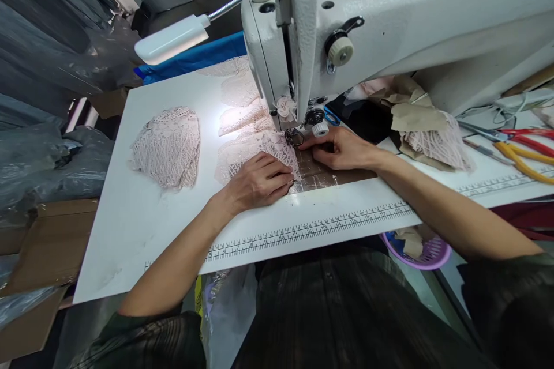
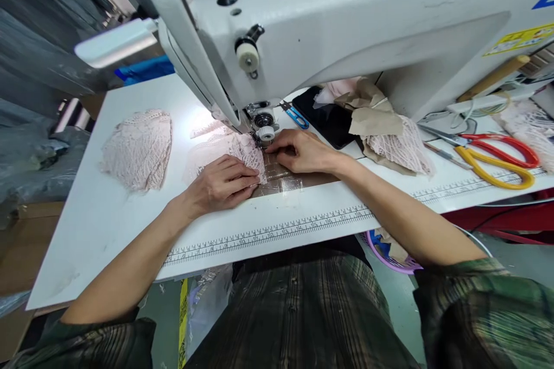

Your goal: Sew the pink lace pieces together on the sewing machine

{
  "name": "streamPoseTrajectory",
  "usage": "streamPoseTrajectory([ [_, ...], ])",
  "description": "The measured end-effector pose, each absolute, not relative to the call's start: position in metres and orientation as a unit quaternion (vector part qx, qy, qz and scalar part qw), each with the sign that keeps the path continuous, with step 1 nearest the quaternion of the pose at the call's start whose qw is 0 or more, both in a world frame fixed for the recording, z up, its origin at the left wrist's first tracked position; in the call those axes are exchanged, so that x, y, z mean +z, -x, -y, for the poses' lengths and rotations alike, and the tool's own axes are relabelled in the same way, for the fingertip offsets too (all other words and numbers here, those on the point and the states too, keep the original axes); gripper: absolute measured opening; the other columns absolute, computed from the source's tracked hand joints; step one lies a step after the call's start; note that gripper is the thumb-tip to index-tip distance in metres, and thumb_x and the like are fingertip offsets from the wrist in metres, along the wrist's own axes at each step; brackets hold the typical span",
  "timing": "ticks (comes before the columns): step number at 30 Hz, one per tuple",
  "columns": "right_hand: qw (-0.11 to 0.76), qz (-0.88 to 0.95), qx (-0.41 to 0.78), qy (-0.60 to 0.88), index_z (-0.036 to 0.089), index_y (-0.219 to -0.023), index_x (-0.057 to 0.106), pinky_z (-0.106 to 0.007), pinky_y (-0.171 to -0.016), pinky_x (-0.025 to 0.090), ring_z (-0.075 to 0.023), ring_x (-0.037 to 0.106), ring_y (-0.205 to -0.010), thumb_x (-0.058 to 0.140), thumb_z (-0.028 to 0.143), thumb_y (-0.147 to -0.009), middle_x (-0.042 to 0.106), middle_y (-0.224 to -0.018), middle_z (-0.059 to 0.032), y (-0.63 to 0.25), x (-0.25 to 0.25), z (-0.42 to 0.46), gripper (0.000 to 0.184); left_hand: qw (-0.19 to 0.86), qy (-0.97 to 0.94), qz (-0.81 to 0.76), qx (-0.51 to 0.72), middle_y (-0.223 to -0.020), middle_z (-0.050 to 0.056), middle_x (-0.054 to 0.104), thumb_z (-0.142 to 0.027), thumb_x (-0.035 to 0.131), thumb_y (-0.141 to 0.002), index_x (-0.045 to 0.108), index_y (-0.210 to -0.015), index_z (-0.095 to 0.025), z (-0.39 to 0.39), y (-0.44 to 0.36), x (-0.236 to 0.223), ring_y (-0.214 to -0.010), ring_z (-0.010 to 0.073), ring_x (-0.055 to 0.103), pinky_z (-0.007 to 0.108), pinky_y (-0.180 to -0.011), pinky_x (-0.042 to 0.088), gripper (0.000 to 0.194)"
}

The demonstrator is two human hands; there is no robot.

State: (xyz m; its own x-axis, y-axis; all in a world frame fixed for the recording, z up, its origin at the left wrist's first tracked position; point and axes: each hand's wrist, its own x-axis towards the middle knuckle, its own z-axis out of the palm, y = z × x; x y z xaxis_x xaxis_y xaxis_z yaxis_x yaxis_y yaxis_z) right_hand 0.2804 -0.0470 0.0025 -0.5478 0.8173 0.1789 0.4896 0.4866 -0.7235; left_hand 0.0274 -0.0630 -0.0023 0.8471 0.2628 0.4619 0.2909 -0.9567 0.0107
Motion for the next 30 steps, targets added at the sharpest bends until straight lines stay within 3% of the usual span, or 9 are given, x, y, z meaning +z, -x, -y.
streamPoseTrajectory([
  [3, 0.279, 0.858, 0.245, 0.355, 0.021, -0.114, 0.073, -0.033, -0.082, 0.045, -0.0178, 0.058, -0.085, 0.053, 0.017, -0.08, 0.067, -0.101, -0.0065, -0.277, -0.01, 0.053, 0.039, 0.038, 0.96, 0.146, -0.236, -0.094, 0.004, 0.073, -0.018, 0.061, -0.089, 0.067, -0.094, -0.018, 0.064, -0.027, -0.003, -0.078, 0.0145, 0.064, 0.033, -0.076, 0.052, 0.007],
  [8, 0.248, 0.897, 0.158, 0.329, 0.026, -0.113, 0.074, -0.036, -0.083, 0.042, -0.0226, 0.056, -0.094, 0.054, 0.02, -0.082, 0.064, -0.099, -0.0088, -0.273, -0.017, 0.06, 0.037, 0.043, 0.956, 0.144, -0.254, -0.093, 0.004, 0.073, -0.018, 0.062, -0.089, 0.066, -0.094, -0.017, 0.065, -0.028, -0.005, -0.078, 0.0142, 0.064, 0.032, -0.077, 0.052, 0.007],
  [17, 0.235, 0.902, 0.117, 0.341, 0.027, -0.116, 0.073, -0.037, -0.081, 0.041, -0.0232, 0.054, -0.094, 0.053, 0.02, -0.084, 0.062, -0.103, -0.0089, -0.271, -0.017, 0.063, 0.038, 0.043, 0.947, 0.195, -0.254, -0.095, 0.003, 0.073, -0.019, 0.06, -0.091, 0.067, -0.093, -0.019, 0.073, -0.032, -0.004, -0.084, 0.0156, 0.065, 0.04, -0.09, 0.049, 0.008],
  [24, 0.225, 0.906, 0.095, 0.346, 0.026, -0.115, 0.073, -0.039, -0.08, 0.04, -0.0247, 0.052, -0.096, 0.053, 0.02, -0.085, 0.061, -0.104, -0.0104, -0.269, -0.015, 0.066, 0.035, -0.001, 0.955, 0.182, -0.233, -0.088, 0.006, 0.07, -0.02, 0.055, -0.091, 0.069, -0.087, -0.016, 0.066, -0.034, 0.0, -0.077, 0.0156, 0.064, 0.033, -0.073, 0.051, 0.015],
  [30, 0.203, 0.907, 0.087, 0.359, 0.024, -0.116, 0.071, -0.04, -0.081, 0.04, -0.024, 0.052, -0.094, 0.05, 0.02, -0.088, 0.06, -0.106, -0.0111, -0.267, -0.012, 0.07, 0.035, -0.01, 0.959, 0.18, -0.217, -0.081, 0.003, 0.068, -0.023, 0.056, -0.089, 0.068, -0.077, -0.018, 0.059, -0.035, 0.003, -0.073, 0.0153, 0.061, 0.035, -0.077, 0.049, 0.018],
])
